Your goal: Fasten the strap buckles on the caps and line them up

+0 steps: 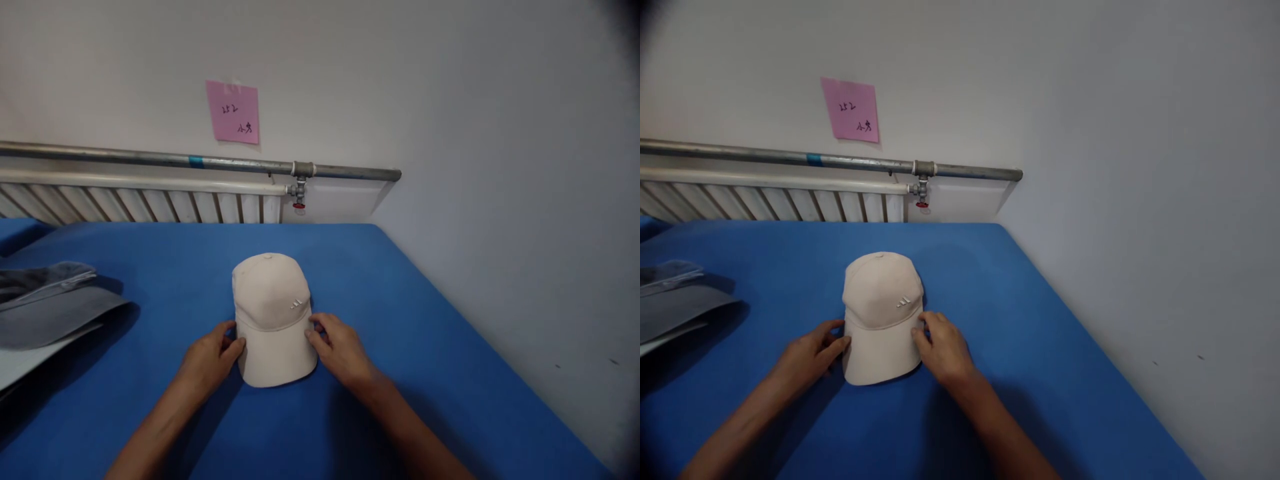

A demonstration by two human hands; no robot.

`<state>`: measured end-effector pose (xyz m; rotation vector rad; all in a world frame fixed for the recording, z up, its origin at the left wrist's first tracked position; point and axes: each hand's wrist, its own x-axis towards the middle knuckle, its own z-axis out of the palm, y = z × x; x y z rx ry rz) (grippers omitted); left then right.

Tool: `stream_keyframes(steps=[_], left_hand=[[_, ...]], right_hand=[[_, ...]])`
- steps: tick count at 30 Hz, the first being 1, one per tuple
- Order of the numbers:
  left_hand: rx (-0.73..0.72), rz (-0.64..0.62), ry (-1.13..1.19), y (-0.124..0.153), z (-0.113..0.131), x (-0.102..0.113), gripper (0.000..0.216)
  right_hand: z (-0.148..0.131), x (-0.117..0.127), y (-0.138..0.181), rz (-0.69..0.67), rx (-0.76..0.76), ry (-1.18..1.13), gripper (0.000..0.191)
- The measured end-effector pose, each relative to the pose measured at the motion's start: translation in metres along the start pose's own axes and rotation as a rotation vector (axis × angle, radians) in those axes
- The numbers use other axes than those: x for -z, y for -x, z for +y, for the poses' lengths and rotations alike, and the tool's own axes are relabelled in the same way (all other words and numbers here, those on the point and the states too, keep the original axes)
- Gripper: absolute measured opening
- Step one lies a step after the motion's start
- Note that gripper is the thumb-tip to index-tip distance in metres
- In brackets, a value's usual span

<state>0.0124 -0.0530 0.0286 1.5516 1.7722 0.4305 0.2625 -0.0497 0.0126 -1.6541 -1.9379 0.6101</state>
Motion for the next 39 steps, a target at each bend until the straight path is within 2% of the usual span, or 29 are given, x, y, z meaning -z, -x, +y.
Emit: stream_keyframes(steps=[4, 6, 8, 12, 18, 33, 39], left_hand=[[-0.048, 0.107, -0.060, 0.002, 0.003, -0.003, 0.061], [-0.098, 0.191, -0.081, 0.003, 0.002, -0.006, 0.063], [-0.124, 0.220, -0.092, 0.003, 0.001, -0.010, 0.067], [-0.100, 0.159, -0.096, 0.002, -0.002, -0.014, 0.073], [-0.092, 0.155, -0.081, 0.003, 0.001, -0.012, 0.073], [-0.062, 0.128, -0.074, 0.005, 0.005, -0.009, 0.074], [-0.076, 0.123, -0.095, 0.005, 0.005, -0.010, 0.073]], right_hand=[[0.000, -0.006, 0.001, 0.101, 0.085, -0.046, 0.030], [0.000, -0.010, 0.002, 0.172, 0.173, -0.061, 0.036], [-0.001, -0.014, 0.001, 0.227, 0.257, -0.026, 0.041], [-0.004, -0.016, -0.003, 0.265, 0.326, 0.101, 0.048], [-0.005, -0.017, -0.009, 0.255, 0.359, 0.221, 0.052], [0.002, -0.018, 0.000, 0.227, 0.346, 0.188, 0.060], [-0.002, -0.017, 0.002, 0.240, 0.383, 0.179, 0.054]])
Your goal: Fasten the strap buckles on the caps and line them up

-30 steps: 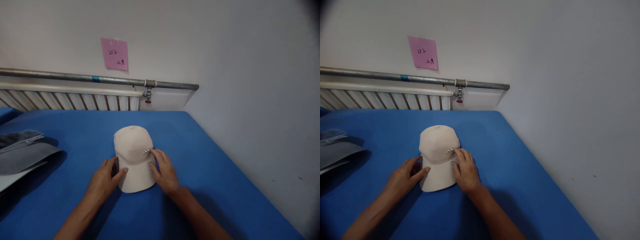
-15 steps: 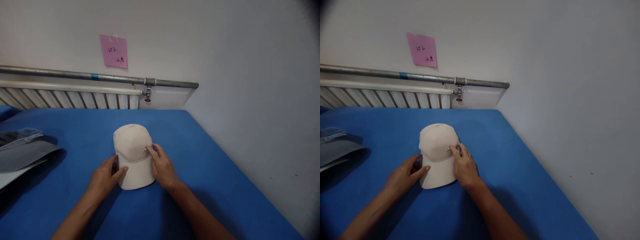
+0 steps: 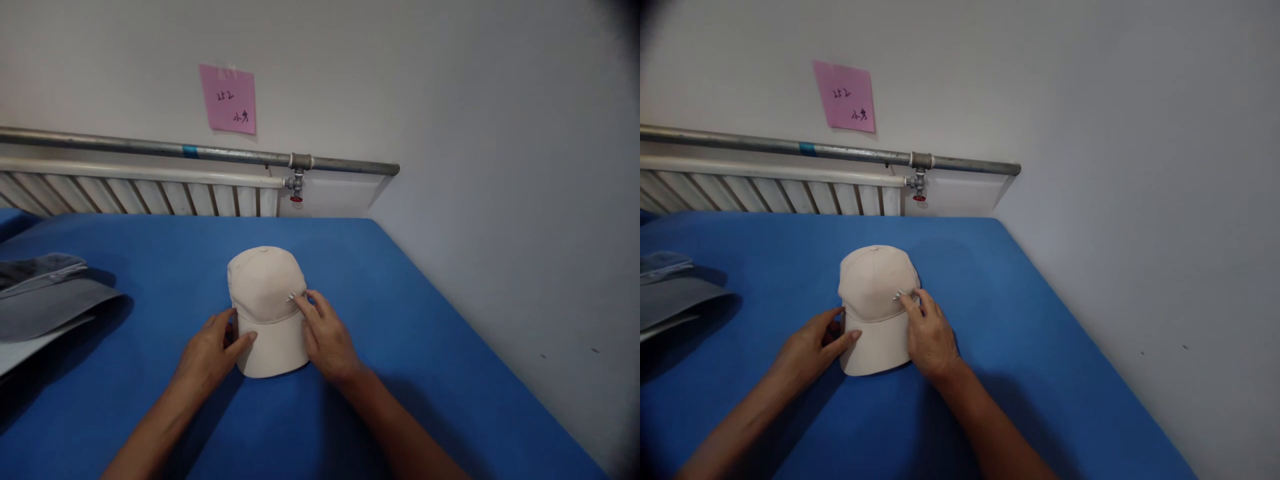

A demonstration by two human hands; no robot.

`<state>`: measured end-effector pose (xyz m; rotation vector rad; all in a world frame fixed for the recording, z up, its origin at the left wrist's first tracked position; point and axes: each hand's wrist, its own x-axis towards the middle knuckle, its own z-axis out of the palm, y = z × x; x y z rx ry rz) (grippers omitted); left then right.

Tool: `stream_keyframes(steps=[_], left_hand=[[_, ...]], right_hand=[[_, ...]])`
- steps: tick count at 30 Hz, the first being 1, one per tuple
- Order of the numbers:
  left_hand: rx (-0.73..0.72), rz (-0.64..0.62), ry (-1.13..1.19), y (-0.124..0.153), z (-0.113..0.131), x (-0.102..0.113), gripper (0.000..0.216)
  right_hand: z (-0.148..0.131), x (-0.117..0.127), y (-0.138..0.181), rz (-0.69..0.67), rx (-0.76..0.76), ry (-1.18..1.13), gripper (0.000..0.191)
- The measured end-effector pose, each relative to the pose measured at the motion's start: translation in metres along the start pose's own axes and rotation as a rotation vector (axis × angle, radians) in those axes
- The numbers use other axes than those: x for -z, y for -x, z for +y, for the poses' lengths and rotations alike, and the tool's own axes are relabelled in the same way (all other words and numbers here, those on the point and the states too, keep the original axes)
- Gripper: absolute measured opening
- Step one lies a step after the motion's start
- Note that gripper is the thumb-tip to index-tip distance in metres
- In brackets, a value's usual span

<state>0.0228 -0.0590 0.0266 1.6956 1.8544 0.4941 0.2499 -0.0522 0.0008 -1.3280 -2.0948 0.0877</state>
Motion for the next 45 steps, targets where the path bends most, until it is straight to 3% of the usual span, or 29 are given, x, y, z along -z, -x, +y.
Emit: stream_keyframes(steps=[25, 45], left_hand=[[-0.030, 0.057, 0.037, -0.0002, -0.0017, -0.0029, 0.068], [-0.043, 0.029, -0.041, -0.0011, -0.0044, -0.0051, 0.067]], right_hand=[[-0.0028, 0.0021, -0.0005, 0.003, 0.006, -0.008, 0.053], [0.0039, -0.0033, -0.0006, 0.026, -0.020, -0.013, 0.056]])
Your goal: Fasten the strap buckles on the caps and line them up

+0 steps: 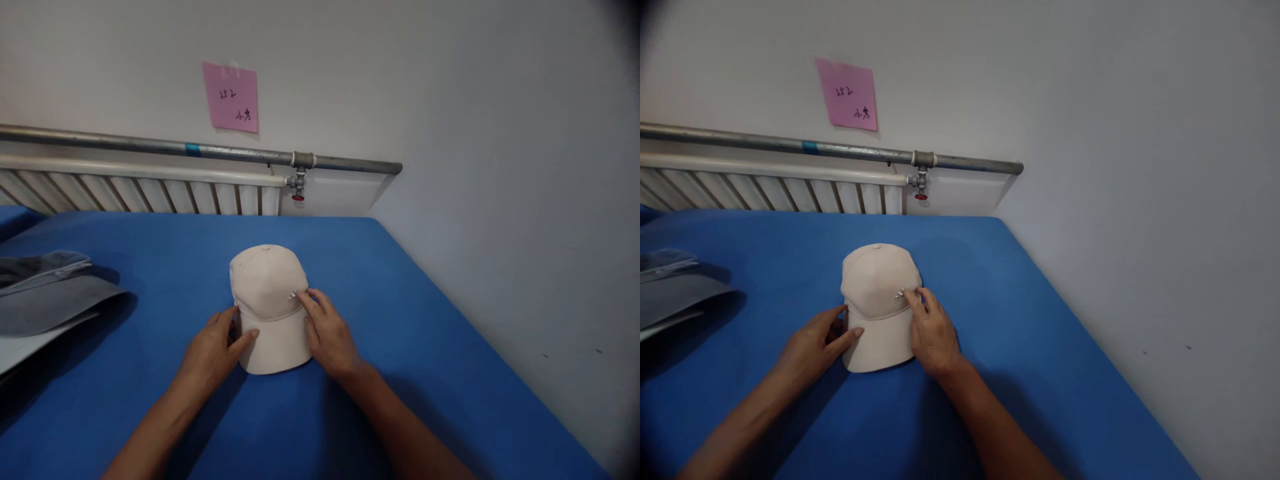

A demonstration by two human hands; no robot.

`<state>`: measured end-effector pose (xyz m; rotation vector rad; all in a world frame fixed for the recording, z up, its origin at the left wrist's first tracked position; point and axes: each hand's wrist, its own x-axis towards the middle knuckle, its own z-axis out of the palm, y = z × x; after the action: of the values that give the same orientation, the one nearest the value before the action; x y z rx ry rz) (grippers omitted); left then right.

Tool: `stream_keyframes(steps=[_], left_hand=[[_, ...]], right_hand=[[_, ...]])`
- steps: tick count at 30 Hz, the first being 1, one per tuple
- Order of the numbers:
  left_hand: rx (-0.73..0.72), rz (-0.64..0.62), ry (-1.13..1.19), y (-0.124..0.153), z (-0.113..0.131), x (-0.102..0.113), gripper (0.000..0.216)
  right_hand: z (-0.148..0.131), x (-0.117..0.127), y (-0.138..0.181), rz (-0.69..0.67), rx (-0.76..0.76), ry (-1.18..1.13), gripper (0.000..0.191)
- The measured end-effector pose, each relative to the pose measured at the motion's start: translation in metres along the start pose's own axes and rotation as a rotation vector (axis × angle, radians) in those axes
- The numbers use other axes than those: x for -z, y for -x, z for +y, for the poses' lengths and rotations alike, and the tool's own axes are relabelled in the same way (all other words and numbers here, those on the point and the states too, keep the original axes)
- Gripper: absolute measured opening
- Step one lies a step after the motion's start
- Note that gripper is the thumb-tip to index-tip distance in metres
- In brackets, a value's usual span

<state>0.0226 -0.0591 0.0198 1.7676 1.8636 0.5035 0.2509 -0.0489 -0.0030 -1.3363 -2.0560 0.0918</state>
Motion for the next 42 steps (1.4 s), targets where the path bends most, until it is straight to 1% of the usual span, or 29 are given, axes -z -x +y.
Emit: stream_keyframes(steps=[6, 12, 20, 24, 30, 35, 38, 41, 42], left_hand=[[0.014, -0.014, 0.013, 0.001, 0.003, 0.002, 0.067], [0.004, -0.001, 0.012, 0.001, 0.001, 0.001, 0.065], [0.007, -0.019, -0.002, 0.002, 0.003, 0.002, 0.065], [-0.011, -0.010, -0.022, 0.001, 0.001, 0.001, 0.061], [-0.030, 0.007, -0.038, 0.000, 0.000, -0.002, 0.063], [-0.035, 0.020, 0.043, -0.002, -0.002, -0.001, 0.052], [-0.031, 0.037, 0.120, -0.003, 0.001, 0.005, 0.044], [0.027, 0.036, 0.117, -0.002, 0.007, 0.013, 0.037], [0.034, 0.030, 0.130, -0.001, 0.009, 0.016, 0.038]], right_hand=[[0.002, 0.000, 0.001, -0.013, -0.011, -0.009, 0.053], [0.004, -0.001, 0.002, -0.018, -0.014, -0.030, 0.055], [0.005, -0.002, 0.003, -0.030, -0.019, -0.040, 0.054], [0.005, -0.002, 0.003, -0.026, -0.020, -0.035, 0.052], [0.007, -0.003, 0.004, -0.012, -0.016, -0.030, 0.052], [0.014, -0.006, 0.005, 0.028, -0.013, -0.052, 0.047], [0.022, -0.011, 0.005, 0.031, -0.029, -0.052, 0.043], [0.035, -0.020, 0.005, 0.035, -0.053, -0.062, 0.041], [0.039, -0.024, 0.005, 0.042, -0.056, -0.069, 0.041]])
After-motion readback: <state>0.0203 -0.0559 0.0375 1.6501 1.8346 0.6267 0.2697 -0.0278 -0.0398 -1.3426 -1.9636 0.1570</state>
